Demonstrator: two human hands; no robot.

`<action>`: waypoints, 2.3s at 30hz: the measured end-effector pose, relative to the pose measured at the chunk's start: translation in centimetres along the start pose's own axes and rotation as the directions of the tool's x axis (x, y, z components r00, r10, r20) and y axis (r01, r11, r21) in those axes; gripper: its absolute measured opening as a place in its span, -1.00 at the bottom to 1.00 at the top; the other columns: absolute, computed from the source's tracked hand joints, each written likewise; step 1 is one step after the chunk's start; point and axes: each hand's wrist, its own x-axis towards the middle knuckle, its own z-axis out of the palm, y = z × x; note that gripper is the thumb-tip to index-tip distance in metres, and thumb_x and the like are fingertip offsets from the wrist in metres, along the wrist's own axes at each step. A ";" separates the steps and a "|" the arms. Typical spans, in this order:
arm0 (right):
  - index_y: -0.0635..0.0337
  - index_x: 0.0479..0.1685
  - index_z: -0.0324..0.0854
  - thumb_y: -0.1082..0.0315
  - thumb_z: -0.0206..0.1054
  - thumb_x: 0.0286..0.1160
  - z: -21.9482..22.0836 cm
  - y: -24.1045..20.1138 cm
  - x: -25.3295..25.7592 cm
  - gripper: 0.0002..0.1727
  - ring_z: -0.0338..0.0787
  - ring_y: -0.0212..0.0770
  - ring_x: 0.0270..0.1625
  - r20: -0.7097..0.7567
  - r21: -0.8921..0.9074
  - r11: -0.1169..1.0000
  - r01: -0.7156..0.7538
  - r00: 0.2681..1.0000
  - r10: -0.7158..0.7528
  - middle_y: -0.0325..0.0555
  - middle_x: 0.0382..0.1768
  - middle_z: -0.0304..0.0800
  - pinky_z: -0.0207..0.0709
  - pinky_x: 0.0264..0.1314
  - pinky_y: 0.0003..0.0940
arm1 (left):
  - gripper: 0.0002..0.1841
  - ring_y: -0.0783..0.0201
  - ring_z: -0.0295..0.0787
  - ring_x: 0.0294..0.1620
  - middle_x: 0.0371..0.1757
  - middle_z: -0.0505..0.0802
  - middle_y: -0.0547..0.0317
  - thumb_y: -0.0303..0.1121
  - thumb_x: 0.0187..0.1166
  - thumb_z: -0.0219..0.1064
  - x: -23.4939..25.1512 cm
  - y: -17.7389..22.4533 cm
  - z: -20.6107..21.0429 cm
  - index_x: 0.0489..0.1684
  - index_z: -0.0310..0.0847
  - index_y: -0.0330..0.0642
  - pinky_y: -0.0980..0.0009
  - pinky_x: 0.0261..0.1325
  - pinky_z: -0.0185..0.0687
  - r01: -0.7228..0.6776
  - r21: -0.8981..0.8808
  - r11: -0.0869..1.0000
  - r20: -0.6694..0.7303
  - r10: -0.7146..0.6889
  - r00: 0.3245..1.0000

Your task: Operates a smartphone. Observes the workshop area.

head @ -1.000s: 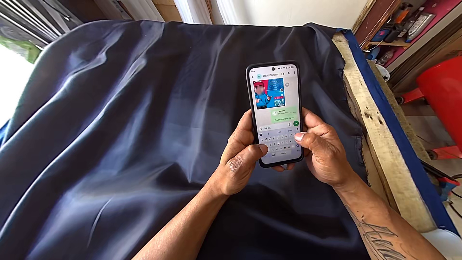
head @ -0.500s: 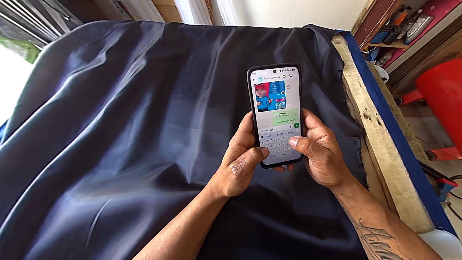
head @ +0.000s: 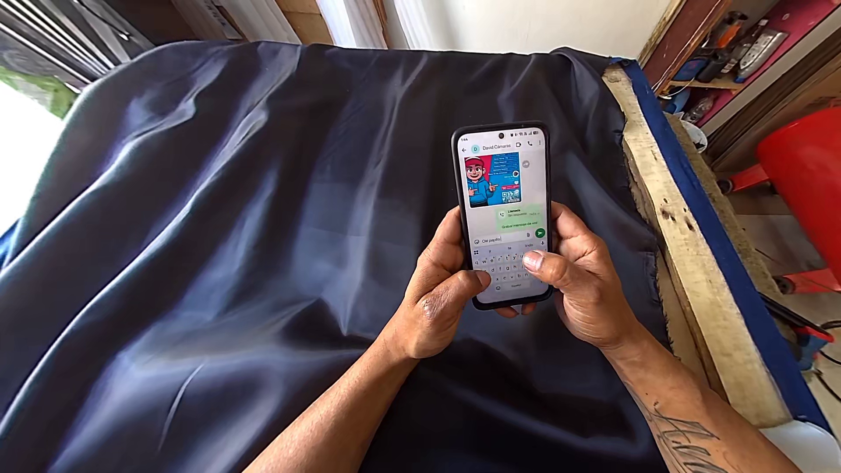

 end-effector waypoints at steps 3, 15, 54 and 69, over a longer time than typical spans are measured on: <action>0.10 0.66 0.30 0.49 0.04 0.59 -0.2 -0.1 0.0 -0.42 0.91 -0.16 -0.19 0.036 0.016 1.000 -0.006 0.999 0.006 0.09 0.10 0.79 0.79 -0.50 -0.32 | -0.38 0.01 0.91 0.00 0.24 0.75 -0.14 -0.67 0.48 -0.17 0.1 0.2 -0.1 0.62 0.17 -0.12 0.13 -0.42 0.91 -0.002 -0.023 1.000 -0.018 0.001 1.000; 0.11 0.65 0.32 0.54 0.05 0.52 -0.3 -0.1 0.0 -0.39 0.90 -0.18 -0.22 0.036 0.000 1.000 -0.012 0.999 0.012 0.09 0.07 0.80 0.77 -0.52 -0.34 | -0.38 0.01 0.90 0.04 0.25 0.75 -0.14 -0.67 0.48 -0.15 -0.1 0.0 0.0 0.61 0.17 -0.09 0.12 -0.39 0.91 -0.006 -0.034 0.999 -0.013 0.006 1.000; 0.07 0.69 0.21 0.68 0.39 0.22 0.6 -0.3 -0.1 -0.11 0.90 -0.11 -0.09 -0.007 -0.064 0.998 0.014 1.000 -0.014 0.08 0.14 0.76 0.86 -0.29 -0.28 | -0.31 0.19 0.85 0.12 0.29 0.72 0.00 -0.68 0.45 -0.11 0.0 0.3 0.2 0.71 0.08 -0.11 0.24 -0.14 0.92 -0.004 0.048 0.999 0.025 0.003 1.000; 0.09 0.72 0.20 0.59 0.17 0.34 0.4 -0.2 -0.2 -0.22 0.88 -0.18 -0.17 0.012 -0.073 0.997 0.019 1.000 -0.019 0.05 0.14 0.76 0.80 -0.43 -0.35 | -0.35 0.08 0.91 -0.02 0.20 0.77 -0.08 -0.70 0.48 -0.04 0.0 0.2 0.5 0.65 0.12 -0.10 0.20 -0.36 0.93 -0.012 0.077 0.997 -0.031 0.014 0.999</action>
